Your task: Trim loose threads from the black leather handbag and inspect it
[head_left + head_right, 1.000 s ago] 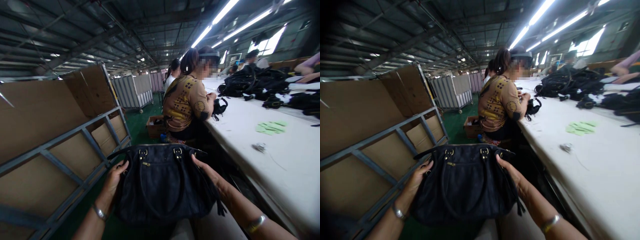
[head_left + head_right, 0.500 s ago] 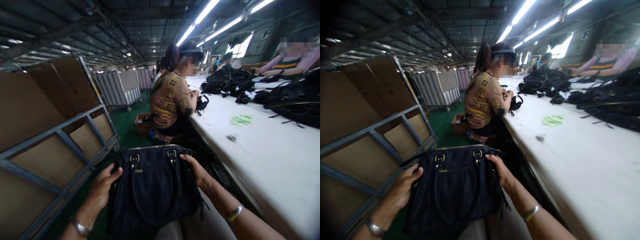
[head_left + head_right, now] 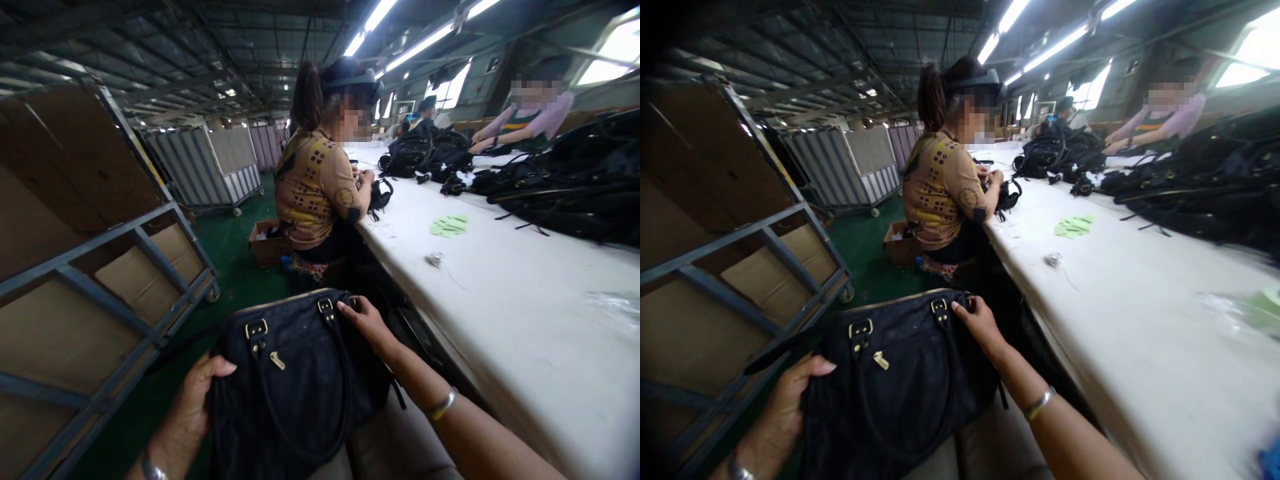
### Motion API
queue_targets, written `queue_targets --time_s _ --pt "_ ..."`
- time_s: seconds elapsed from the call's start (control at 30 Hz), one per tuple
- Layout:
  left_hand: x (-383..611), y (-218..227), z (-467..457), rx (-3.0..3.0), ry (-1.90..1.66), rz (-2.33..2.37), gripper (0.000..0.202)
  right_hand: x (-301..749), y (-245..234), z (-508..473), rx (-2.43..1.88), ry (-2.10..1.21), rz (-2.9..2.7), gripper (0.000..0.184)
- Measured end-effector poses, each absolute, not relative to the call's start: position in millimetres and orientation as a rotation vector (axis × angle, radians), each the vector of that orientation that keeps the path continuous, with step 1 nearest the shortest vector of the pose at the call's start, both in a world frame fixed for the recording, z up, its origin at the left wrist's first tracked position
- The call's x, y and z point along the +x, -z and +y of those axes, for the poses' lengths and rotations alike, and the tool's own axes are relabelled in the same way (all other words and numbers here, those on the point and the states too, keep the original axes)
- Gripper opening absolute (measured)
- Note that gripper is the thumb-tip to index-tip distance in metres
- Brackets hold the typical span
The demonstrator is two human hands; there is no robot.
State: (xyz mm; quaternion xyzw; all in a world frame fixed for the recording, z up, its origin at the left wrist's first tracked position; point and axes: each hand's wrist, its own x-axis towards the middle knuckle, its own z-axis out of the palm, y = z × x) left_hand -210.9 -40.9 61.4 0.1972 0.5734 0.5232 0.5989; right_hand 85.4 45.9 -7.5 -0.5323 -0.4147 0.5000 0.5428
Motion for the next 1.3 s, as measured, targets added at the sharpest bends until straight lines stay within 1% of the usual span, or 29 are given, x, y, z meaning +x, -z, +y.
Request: queue_targets --time_s 0.1,0.17,0.23,0.3,0.4,0.53,0.57,0.67,0.73,0.87,1.07,1.17,1.3 --pt "-213.4 -54.4 -42.7 0.468 -1.199 1.36 0.017 85.2 1.6 39.2 -1.236 -0.827 -1.121 0.031" --pt "-216.2 -49.2 -42.6 0.46 -1.199 1.361 0.02 83.0 -4.6 29.5 -1.125 -0.569 -1.472 0.029" --pt "-217.4 -47.1 -42.4 0.475 -1.2 1.345 0.026 78.3 -9.6 19.5 -0.945 -0.315 -1.873 0.039" --pt "-216.3 -48.5 -42.6 0.493 -1.183 1.323 0.03 72.0 -11.6 12.6 -0.82 -0.197 -2.1 0.048" --pt "-212.9 -53.2 -44.2 0.512 -1.17 1.302 0.036 64.1 -9.3 9.7 -0.786 -0.188 -2.205 0.048" --pt "-211.2 -54.6 -46.7 0.526 -1.177 1.303 0.034 61.9 -5.2 11.3 -0.76 -0.218 -2.151 0.046" --pt "-211.4 -54.0 -47.2 0.522 -1.182 1.298 0.038 62.3 -5.1 11.3 -0.758 -0.222 -2.13 0.047" --pt "-211.3 -52.7 -48.5 0.512 -1.197 1.28 0.057 64.0 -6.3 10.0 -0.763 -0.204 -2.129 0.047" --pt "-210.2 -53.2 -49.4 0.518 -1.199 1.273 0.065 64.9 -7.3 8.7 -0.769 -0.197 -2.152 0.045" --pt "-208.0 -54.7 -50.2 0.561 -1.185 1.282 0.065 66.1 -7.9 7.4 -0.754 -0.227 -2.141 0.043" --pt "-210.1 -51.6 -49.5 0.579 -1.203 1.319 0.076 65.1 -7.0 6.2 -0.765 -0.263 -2.068 0.042" --pt "-209.3 -52.4 -49.8 0.559 -1.213 1.333 0.078 62.8 -6.7 5.1 -0.804 -0.316 -2.007 0.033" --pt "-204.9 -57.2 -52.3 0.592 -1.2 1.335 0.074 57.4 -6.9 5.6 -0.893 -0.348 -1.965 0.01"
